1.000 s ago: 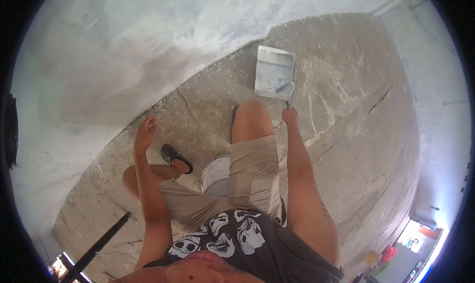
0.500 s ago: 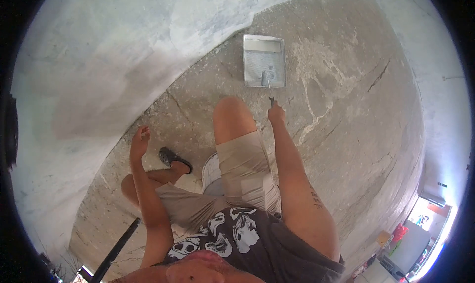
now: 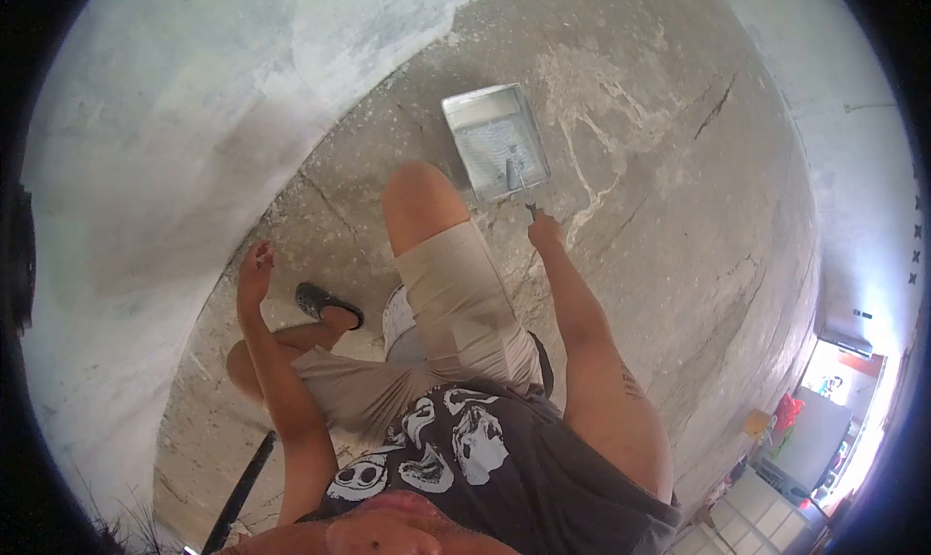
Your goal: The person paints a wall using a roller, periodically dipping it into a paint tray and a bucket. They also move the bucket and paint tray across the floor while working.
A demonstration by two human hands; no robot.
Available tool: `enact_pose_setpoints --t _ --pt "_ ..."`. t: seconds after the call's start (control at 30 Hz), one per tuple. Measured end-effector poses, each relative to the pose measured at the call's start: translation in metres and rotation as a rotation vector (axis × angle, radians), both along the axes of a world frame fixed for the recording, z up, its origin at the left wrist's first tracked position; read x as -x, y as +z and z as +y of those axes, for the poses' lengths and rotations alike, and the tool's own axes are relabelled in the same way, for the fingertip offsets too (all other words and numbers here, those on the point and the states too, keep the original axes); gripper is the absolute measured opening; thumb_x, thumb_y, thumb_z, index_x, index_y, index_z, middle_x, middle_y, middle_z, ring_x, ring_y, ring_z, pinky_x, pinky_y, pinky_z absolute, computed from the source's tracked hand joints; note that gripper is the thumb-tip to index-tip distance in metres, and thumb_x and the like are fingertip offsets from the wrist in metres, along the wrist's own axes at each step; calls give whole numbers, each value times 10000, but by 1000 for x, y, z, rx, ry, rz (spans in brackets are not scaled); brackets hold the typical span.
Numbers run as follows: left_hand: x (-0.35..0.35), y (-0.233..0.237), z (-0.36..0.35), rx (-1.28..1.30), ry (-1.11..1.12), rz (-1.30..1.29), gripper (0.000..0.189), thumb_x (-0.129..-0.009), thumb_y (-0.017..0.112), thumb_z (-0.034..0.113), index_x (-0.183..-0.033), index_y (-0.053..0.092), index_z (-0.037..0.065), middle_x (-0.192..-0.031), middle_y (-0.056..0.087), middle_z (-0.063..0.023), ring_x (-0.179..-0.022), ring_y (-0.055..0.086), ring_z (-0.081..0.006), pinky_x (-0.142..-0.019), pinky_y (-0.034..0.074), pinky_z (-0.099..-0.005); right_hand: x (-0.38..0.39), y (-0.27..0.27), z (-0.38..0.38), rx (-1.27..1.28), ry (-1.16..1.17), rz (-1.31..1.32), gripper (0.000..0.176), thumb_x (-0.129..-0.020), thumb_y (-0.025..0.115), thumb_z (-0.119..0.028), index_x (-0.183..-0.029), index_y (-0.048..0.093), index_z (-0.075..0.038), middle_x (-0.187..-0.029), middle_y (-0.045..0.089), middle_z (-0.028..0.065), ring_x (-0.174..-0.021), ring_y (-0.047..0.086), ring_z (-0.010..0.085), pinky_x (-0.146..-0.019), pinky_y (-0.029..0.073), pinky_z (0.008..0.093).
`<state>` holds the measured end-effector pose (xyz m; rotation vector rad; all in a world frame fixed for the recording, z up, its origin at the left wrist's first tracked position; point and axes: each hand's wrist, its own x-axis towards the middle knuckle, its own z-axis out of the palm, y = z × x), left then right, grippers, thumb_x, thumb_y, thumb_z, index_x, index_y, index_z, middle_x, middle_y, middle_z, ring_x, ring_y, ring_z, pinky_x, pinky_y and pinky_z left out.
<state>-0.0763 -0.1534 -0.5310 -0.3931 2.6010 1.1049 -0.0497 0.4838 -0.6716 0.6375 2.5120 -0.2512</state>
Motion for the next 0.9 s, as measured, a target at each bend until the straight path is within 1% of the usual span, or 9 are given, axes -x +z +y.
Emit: enact_pose_setpoints --t 0.3,0.37,0.47,0.5,0.57,0.7,0.8,0.87,0.9 --pt "0 -1 2 14 -16 -22 389 -992 564 294 -1306 556 64 -1155 659 -136 -949 658 -227 -846 504 -357 -89 -3 36 16 -57 -119 362 -858 574 -206 -1174 580 -31 -1121 667 235 -1056 648 398 -874 529 485" --pt "-1 -8 -1 54 -36 37 401 -989 568 310 -1309 556 68 -1148 661 -132 -922 657 -216 -834 506 -354 -110 -26 55 174 -141 -58 292 -876 604 -228 -1070 563 -15 -847 676 192 -665 674 310 -575 532 434" --pt "-2 -1 2 51 -28 -13 401 -990 567 302 -1314 553 67 -1143 660 -124 -902 654 -208 -827 506 -349 -116 -3 64 407 -394 -182 258 -916 599 -262 -999 581 -18 -702 625 128 -497 577 203 -428 440 359" --pt "-2 0 4 51 -33 -17 401 -990 567 302 -1314 553 67 -1143 660 -124 -902 654 -208 -827 506 -349 -117 4 63 407 -400 -186 258 -916 599 -262 -999 581 -18 -702 625 128 -497 577 203 -428 440 359" --pt "-2 -2 2 30 -29 -27 405 -993 561 304 -1318 550 62 -1141 657 -124 -895 652 -205 -822 506 -341 -123 8 62 704 -630 -96 258 -959 566 -284 -926 598 -31 -674 591 88 -491 543 156 -412 401 321" --pt "-2 -8 1 42 -62 -36 413 -997 559 317 -1319 548 59 -1132 655 -123 -899 654 -207 -818 509 -343 -119 -7 57 636 -663 -188 310 -985 526 -306 -860 606 -33 -694 593 100 -473 534 158 -401 394 339" --pt "-6 -13 -4 14 -36 -62 418 -998 559 330 -1317 548 59 -1122 656 -131 -893 656 -207 -819 512 -347 -134 -32 57 380 -422 -212 357 -981 523 -353 -902 638 -25 -803 649 152 -569 612 237 -497 466 390" --pt "-9 -5 0 49 -28 -104 450 -999 556 349 -1331 541 45 -1194 640 -150 -927 657 -213 -842 508 -334 -152 -40 60 200 -99 82 393 -960 547 -397 -976 671 -24 -916 683 190 -761 667 340 -669 514 437" --pt "-7 -3 2 50 -29 -107 450 -999 556 349 -1331 541 45 -1194 640 -150 -927 657 -213 -842 508 -334 -159 -44 65 200 -100 79 393 -960 547 -397 -976 671 -24 -916 683 190 -761 667 340 -669 514 437"
